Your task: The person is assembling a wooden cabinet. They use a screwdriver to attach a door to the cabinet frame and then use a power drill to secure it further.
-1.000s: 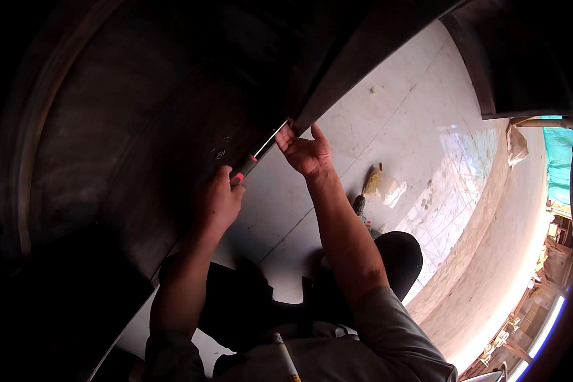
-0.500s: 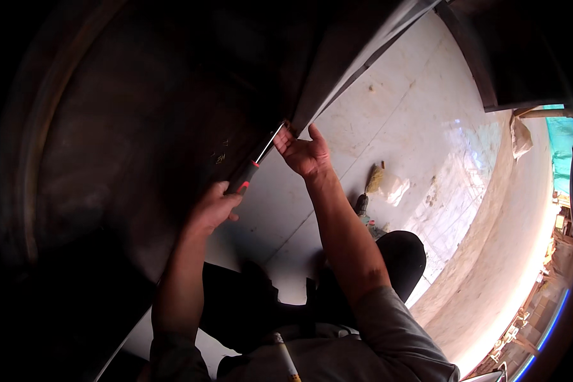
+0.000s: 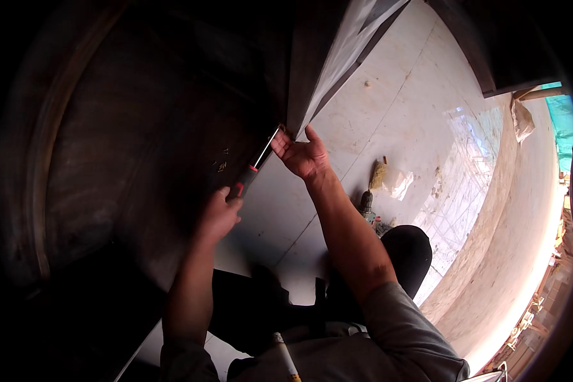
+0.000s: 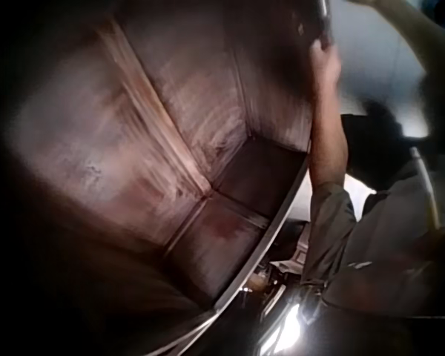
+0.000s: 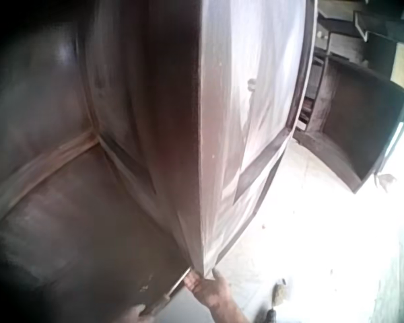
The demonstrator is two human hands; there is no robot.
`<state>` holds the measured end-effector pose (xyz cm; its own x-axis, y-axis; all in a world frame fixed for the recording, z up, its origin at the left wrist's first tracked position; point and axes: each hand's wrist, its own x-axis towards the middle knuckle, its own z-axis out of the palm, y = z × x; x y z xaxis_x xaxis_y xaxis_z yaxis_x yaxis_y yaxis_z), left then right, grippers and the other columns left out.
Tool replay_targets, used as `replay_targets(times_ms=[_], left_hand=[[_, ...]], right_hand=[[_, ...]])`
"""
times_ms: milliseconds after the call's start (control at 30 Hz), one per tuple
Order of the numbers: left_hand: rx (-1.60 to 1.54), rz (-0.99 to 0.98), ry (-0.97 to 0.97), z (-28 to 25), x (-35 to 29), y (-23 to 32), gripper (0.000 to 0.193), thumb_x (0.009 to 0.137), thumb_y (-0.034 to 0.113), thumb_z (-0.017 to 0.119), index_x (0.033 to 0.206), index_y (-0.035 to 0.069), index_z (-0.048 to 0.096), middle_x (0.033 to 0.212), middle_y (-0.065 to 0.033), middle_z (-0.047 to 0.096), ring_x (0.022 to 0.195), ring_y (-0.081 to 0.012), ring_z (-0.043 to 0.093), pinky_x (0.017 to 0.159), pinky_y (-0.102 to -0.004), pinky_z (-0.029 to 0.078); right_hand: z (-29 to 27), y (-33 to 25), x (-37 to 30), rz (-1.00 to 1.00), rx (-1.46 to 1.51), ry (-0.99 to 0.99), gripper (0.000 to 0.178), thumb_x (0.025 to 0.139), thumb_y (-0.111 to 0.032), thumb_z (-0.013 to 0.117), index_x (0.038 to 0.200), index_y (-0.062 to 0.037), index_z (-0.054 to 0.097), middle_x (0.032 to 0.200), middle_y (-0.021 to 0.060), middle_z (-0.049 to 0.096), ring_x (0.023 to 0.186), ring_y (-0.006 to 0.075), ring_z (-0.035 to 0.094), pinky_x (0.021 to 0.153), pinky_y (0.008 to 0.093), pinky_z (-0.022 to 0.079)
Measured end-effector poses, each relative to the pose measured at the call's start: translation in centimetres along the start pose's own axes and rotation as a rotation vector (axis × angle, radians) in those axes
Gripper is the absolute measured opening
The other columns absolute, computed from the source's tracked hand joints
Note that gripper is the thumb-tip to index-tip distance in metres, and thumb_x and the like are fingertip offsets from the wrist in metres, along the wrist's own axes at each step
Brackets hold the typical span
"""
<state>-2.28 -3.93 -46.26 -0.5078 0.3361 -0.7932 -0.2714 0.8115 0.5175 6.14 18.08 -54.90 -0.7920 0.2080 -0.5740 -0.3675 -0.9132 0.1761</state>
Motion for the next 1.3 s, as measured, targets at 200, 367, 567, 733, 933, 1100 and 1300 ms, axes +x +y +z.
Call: replay_targets(times_ms=[200, 367, 567, 733, 933, 1100, 1300], left_hand=[[0.562, 0.562, 0.470, 0.5, -0.2, -0.7, 0.050, 0.086, 0.016, 0.064, 0.130, -0.003, 0.048, 0.105, -0.0184, 0.066, 0.096, -0.0229, 0.066, 0.081, -0.0351, 0.052], [0.154, 0.195, 0.115, -0.6, 0.5, -0.7, 0.045, 0.085, 0.015, 0.066, 0.124, -0.004, 0.053, 0.106, -0.0180, 0.065, 0.091, -0.0241, 0.066, 0.079, -0.0348, 0.052], [0.530, 0.463, 0.385, 0.6, -1.0, -0.1, 0.041, 0.085, 0.013, 0.066, 0.120, -0.006, 0.056, 0.108, -0.0191, 0.065, 0.095, -0.0238, 0.065, 0.080, -0.0355, 0.050], [0.617, 0.557, 0.439, 0.5, -1.2, 0.3, 0.037, 0.085, 0.011, 0.065, 0.118, -0.005, 0.057, 0.103, -0.0199, 0.064, 0.100, -0.0272, 0.064, 0.087, -0.0382, 0.049], [0.203, 0.272, 0.115, -0.5, 2.5, -3.5, 0.040, 0.086, 0.013, 0.065, 0.120, -0.006, 0.056, 0.098, -0.0191, 0.064, 0.099, -0.0304, 0.064, 0.089, -0.0396, 0.048], [0.768, 0.590, 0.511, 0.9, -1.0, -0.2, 0.045, 0.083, 0.015, 0.068, 0.121, -0.006, 0.055, 0.099, -0.0203, 0.064, 0.098, -0.0340, 0.064, 0.089, -0.0400, 0.049], [0.589, 0.505, 0.390, 0.1, -0.1, -0.6, 0.053, 0.083, 0.020, 0.070, 0.127, -0.004, 0.053, 0.109, -0.0201, 0.062, 0.101, -0.0294, 0.063, 0.085, -0.0374, 0.052]], right_hand=[[-0.8, -0.3, 0.4, 0.013, 0.004, -0.026, 0.062, 0.098, -0.050, 0.044, 0.126, 0.0049, 0.042, 0.110, 0.0182, 0.058, 0.100, 0.0314, 0.060, 0.093, 0.0487, 0.048], [-0.6, -0.1, 0.4, 0.015, 0.010, 0.005, 0.061, 0.098, -0.050, 0.044, 0.127, 0.0042, 0.042, 0.111, 0.0178, 0.058, 0.100, 0.0313, 0.060, 0.094, 0.0481, 0.048], [-0.5, -0.2, 0.3, 0.010, 0.003, -0.006, 0.061, 0.097, -0.050, 0.045, 0.127, 0.0042, 0.042, 0.111, 0.0172, 0.058, 0.101, 0.0312, 0.059, 0.095, 0.0481, 0.047], [-0.9, -0.3, 0.4, 0.008, 0.001, -0.016, 0.062, 0.097, -0.050, 0.045, 0.127, 0.0040, 0.042, 0.110, 0.0170, 0.057, 0.102, 0.0308, 0.059, 0.095, 0.0480, 0.048], [-0.3, 0.0, 0.3, 0.010, 0.003, -0.005, 0.065, 0.097, -0.052, 0.045, 0.127, 0.0062, 0.041, 0.109, 0.0175, 0.058, 0.101, 0.0307, 0.059, 0.095, 0.0477, 0.048], [-0.7, -0.2, 0.3, 0.001, -0.014, -0.009, 0.065, 0.097, -0.051, 0.046, 0.127, 0.0067, 0.041, 0.109, 0.0176, 0.057, 0.100, 0.0306, 0.059, 0.094, 0.0471, 0.048], [-0.7, 0.0, 0.3, 0.001, -0.009, -0.023, 0.063, 0.096, -0.050, 0.048, 0.126, 0.0054, 0.043, 0.109, 0.0172, 0.058, 0.100, 0.0303, 0.059, 0.094, 0.0466, 0.048]])
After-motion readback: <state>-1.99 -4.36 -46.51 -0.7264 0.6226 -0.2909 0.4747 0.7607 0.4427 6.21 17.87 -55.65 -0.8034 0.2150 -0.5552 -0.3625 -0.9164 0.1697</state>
